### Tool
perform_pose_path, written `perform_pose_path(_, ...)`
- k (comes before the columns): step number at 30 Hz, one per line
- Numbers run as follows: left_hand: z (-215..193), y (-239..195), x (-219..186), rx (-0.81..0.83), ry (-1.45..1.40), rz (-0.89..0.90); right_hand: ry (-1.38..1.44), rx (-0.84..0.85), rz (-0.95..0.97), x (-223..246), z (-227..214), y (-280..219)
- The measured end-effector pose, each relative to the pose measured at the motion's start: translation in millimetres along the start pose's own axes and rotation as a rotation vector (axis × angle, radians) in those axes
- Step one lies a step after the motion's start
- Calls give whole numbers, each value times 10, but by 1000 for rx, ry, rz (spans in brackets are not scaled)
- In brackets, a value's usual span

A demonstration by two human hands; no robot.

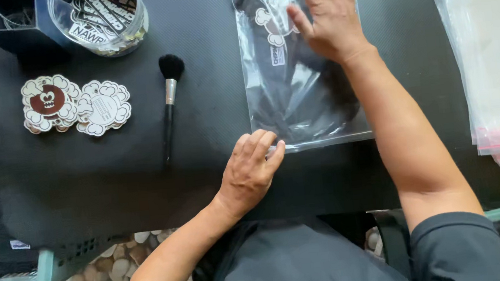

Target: The person cleans a small black bag with a brush, then places it into a clear plastic zip-lock bag. They seal the bag and wipe the exterior with the brush again.

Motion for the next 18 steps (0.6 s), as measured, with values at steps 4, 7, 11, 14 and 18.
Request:
perform_pose_path(4, -40, 84, -39, 12, 0, 28, 88, 133, 102, -166, 47, -157)
perform_pose_path(7, 11, 67, 12, 23, 49, 31, -62, -114, 114, -133, -157, -248)
perform_pose_path(11, -36, 39, 58, 53, 11, 18, -90, -157, 402, 89, -694, -938)
perform_pose_path(14, -176, 49, 136, 35, -13, -95, 12, -230, 415, 305, -1022, -1559)
perform_pose_path(18, -188, 71, 391, 102, -32, -361, 123, -107, 763, 273, -968, -2371)
Point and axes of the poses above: each hand's wrist, its own y-axis towards the middle knuckle, its own z-axis out of the palm, x = y × z, the point moved 8 cm from there along y, towards the middle knuckle, and after that the axes turned 12 degrees about -z, right-handed, at the moved point
